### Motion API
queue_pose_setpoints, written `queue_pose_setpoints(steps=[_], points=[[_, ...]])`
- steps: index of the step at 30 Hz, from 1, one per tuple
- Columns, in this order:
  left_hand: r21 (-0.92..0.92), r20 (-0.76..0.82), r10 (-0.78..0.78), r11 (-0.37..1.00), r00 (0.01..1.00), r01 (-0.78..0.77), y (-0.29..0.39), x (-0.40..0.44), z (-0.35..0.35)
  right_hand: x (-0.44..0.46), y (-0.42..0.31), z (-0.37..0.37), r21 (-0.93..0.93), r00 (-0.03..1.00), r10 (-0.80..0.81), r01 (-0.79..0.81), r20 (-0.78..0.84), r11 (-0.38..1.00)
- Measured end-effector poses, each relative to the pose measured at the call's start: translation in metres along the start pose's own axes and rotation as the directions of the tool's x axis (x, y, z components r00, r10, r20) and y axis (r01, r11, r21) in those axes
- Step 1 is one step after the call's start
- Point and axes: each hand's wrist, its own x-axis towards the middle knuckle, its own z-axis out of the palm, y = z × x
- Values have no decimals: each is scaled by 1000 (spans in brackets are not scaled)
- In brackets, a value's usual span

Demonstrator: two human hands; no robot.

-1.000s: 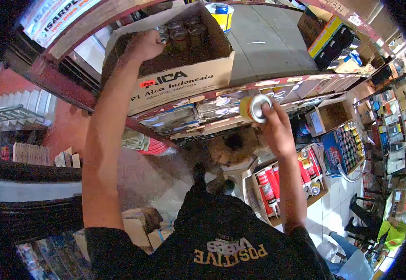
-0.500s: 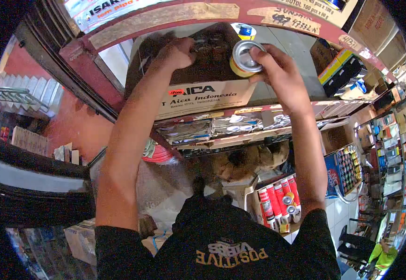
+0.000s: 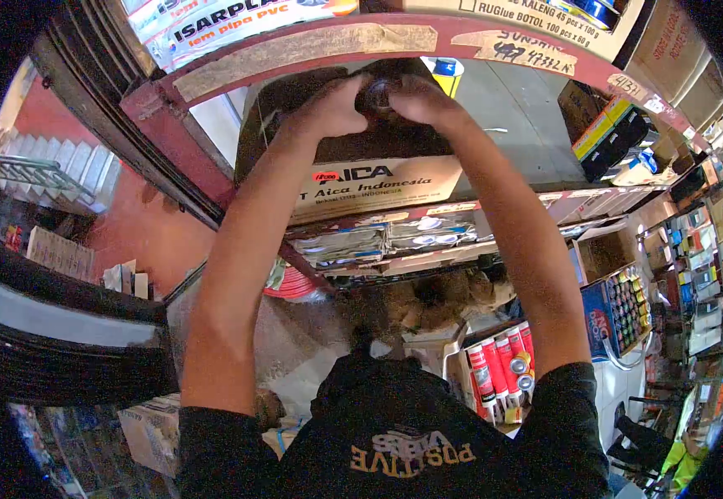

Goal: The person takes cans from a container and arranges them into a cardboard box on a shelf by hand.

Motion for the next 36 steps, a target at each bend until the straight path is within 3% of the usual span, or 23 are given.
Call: queue_pose_setpoints(steps=[2, 4, 6, 8, 11, 12, 14, 16, 18, 22, 24, 28, 34, 36], points=[[3, 95, -34, 999, 995, 34, -13, 5, 3, 9, 9, 17, 8, 993, -62, 61, 98, 998], [2, 192, -73, 997, 979, 74, -17, 4, 4, -1, -6, 19, -53, 995, -61, 65, 75, 996], [243, 261, -194, 961, 946, 130, -15, 4, 4, -15, -19, 19, -182, 998, -56, 59, 23, 981], [307, 293, -242, 940, 925, 149, -13, 6, 4, -13, -17, 24, -122, 992, -107, 114, 60, 986], [416, 311, -303, 896, 901, 158, -12, 3, 4, -18, -16, 29, -96, 995, -17, 26, 94, 995], [459, 291, -313, 875, 904, 155, -15, 4, 6, -19, -11, 34, -41, 997, -75, 75, 3, 996], [436, 262, -313, 882, 913, 178, -23, 4, 9, -16, 0, 44, 10, 988, -123, 125, -89, 992], [417, 231, -315, 887, 921, 199, -19, 4, 7, -9, 2, 46, 2, 996, -86, 86, 15, 996], [529, 292, -421, 819, 859, 222, -12, 6, 4, -19, -6, 36, -33, 999, -43, 43, 2, 999], [497, 304, -429, 833, 851, 243, 0, 5, -2, -20, -11, 31, -55, 996, 90, -91, -25, 994], [519, 399, -470, 824, 787, 229, 9, 6, -5, -22, -10, 30, -61, 992, 118, -121, -50, 991], [530, 354, -391, 832, 849, 163, 1, 1, 1, -24, -11, 27, -96, 982, 182, -185, -45, 978], [476, 431, -386, 865, 816, 157, 15, 0, 0, -25, -2, 38, -144, 990, 29, -49, -136, 988], [497, 476, -407, 856, 780, 144, 36, -2, -11, -29, -9, 32, -146, 989, 69, -88, -129, 985]])
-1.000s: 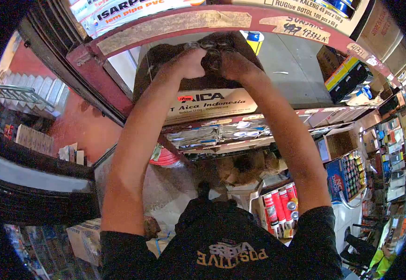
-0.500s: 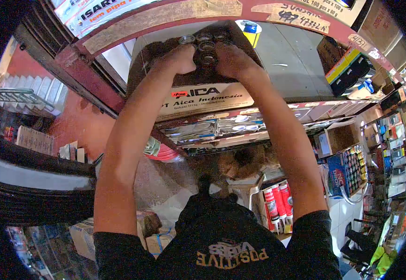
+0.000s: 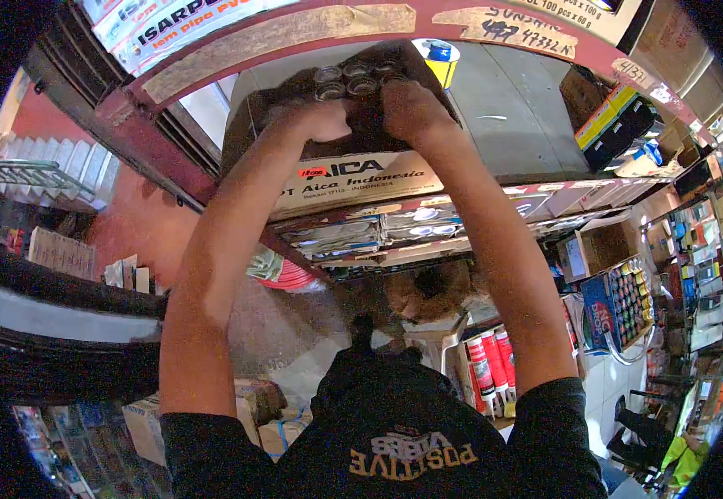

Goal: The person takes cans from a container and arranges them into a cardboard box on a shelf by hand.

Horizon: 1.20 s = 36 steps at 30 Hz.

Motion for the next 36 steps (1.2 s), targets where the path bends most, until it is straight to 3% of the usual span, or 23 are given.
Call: queue_pose_setpoints(steps=[4, 10, 12, 13, 14, 15, 17, 19, 21, 22, 24, 26, 30, 34, 36], points=[[-25, -57, 44, 999, 997, -45, -5, 8, 9, -2, -11, -3, -82, 994, 108, -108, -7, 991], [27, -65, 23, 999, 998, -21, -23, 32, 26, -4, -5, 1, -35, 997, 60, -61, -40, 997], [51, 120, -73, 996, 990, 67, -39, 56, 38, -7, -13, -15, 9, 991, 110, -110, -70, 994], [55, 118, -68, 997, 991, 61, -43, 54, 40, -10, -17, -23, 57, 983, 155, -150, -97, 987], [34, -8, -39, 999, 999, 39, -47, 52, 42, -13, -20, -28, 55, 982, 161, -156, -102, 986], [14, -136, -13, 1000, 991, 15, -45, 48, 45, -16, -23, -32, 93, 982, 138, -127, -129, 988], [88, -95, 31, 996, 995, -23, 14, -22, -14, -35, -27, -38, 128, 980, 123, -103, -157, 986], [158, -49, 76, 985, 996, -68, 40, -43, -35, -71, -36, -44, 254, 824, -88, 272, -560, 928], [41, -6, 104, 994, 995, -104, 32, -38, -32, -121, -38, -43, 307, 826, -75, 291, -559, 906], [41, -4, 107, 993, 994, -107, 4, -15, -12, -147, -40, -34, 341, 837, -24, 249, -547, 906], [-210, -200, 258, 931, 945, -298, -56, 43, 39, -201, -43, -9, 446, 835, 97, 188, -542, 875], [-191, -254, 219, 943, 942, -271, -35, 21, 27, -258, -41, 16, 550, 889, 232, 27, -395, 835], [-110, -376, 244, 946, 894, -305, -18, 7, 17, -356, -48, 55, 660, 856, 437, -161, -276, 733], [-76, -407, 150, 977, 901, -197, -19, 8, 18, -432, -55, 69, 687, 832, 539, -317, -128, 653], [71, -461, 161, 987, 872, -145, -20, 7, 19, -461, -57, 70, 667, 815, 573, -379, -88, 642]])
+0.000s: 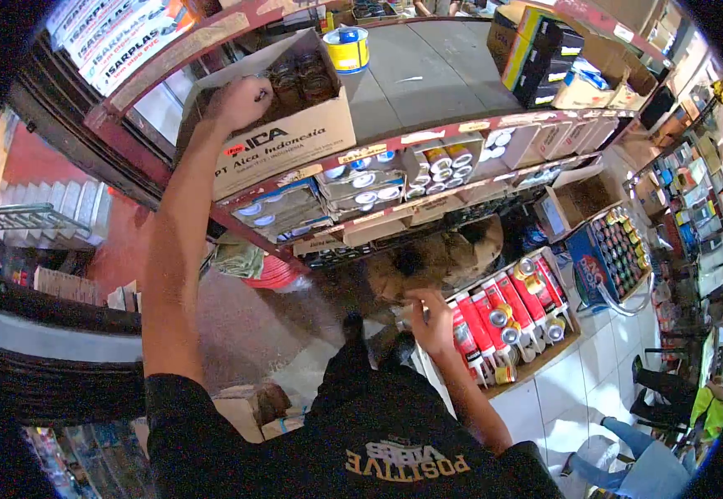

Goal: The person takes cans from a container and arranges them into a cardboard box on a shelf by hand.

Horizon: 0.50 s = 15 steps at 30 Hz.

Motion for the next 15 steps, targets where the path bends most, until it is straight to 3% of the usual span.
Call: queue_pose_setpoints(steps=[2, 4, 5, 7, 8, 10, 12, 14, 15], points=[[-31, -44, 20, 999, 999, -21, 16, -15, -9, -21, 9, -8, -3, 1000, 7, -7, -9, 1000], [-273, -171, 120, 948, 978, -164, 21, -27, -10, -42, 17, -18, 21, 998, 58, -58, 16, 998], [-270, -176, 120, 949, 977, -165, 24, -33, -14, -51, 24, -19, -26, 999, 32, -31, 8, 999], [-272, 2, -103, 957, 995, 99, 43, -44, -30, -69, 31, -22, -48, 997, 75, -75, 1, 996], [-273, -4, -100, 957, 995, 95, 54, -56, -36, -78, 33, -22, -69, 992, 127, -126, -3, 990], [-467, -28, -151, 876, 988, 121, 74, -84, -46, -91, 32, -21, -113, 996, 74, -80, -59, 990], [-383, -37, -96, 921, 995, 75, 72, -99, -37, -104, 27, -20, -149, 997, 49, -57, -56, 987], [-366, -307, 44, 917, 951, -161, 76, -120, -19, -116, 20, -13, -153, 994, 110, -113, -24, 982], [-341, -223, -7, 937, 975, -71, 92, -136, -33, -120, 17, -9, -157, 993, 121, -121, -9, 980]])
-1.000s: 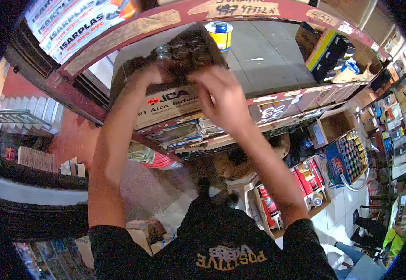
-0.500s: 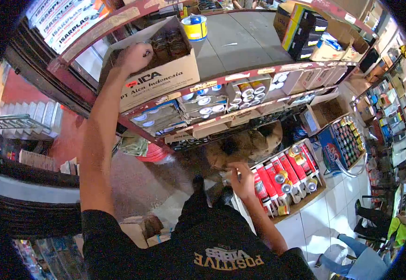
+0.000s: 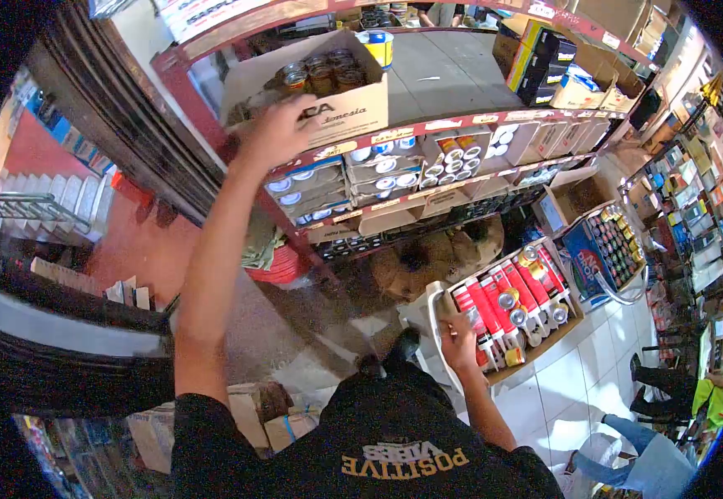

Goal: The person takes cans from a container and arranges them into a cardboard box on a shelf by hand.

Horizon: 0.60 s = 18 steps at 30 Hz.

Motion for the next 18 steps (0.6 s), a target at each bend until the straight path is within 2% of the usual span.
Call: queue_pose_setpoints(steps=[1, 3, 4, 9, 11, 13, 18], points=[[213, -26, 87, 974, 996, -79, -15, -6, 8, -5, -3, 4, -2, 1000, 10, -10, 14, 1000], [363, -82, 126, 928, 989, -88, -7, -17, 11, -13, -19, 5, 26, 1000, -18, 18, 21, 1000], [358, -81, 134, 929, 988, -96, -7, -19, 11, -15, -28, 3, 52, 999, -48, 47, 21, 998], [362, -64, 149, 925, 987, -117, -1, -17, 15, -39, -41, -5, 0, 1000, 7, -7, 27, 1000], [372, -43, 155, 919, 987, -128, -1, -14, 12, -50, -34, -7, -19, 1000, 13, -12, 18, 1000], [377, 22, 80, 923, 997, -82, -1, -12, 10, -60, -25, -7, -35, 997, -33, 30, -76, 999], [418, 11, 113, 902, 994, -107, -2, -14, 13, -74, -10, -13, -91, 999, 1, -5, -42, 996]])
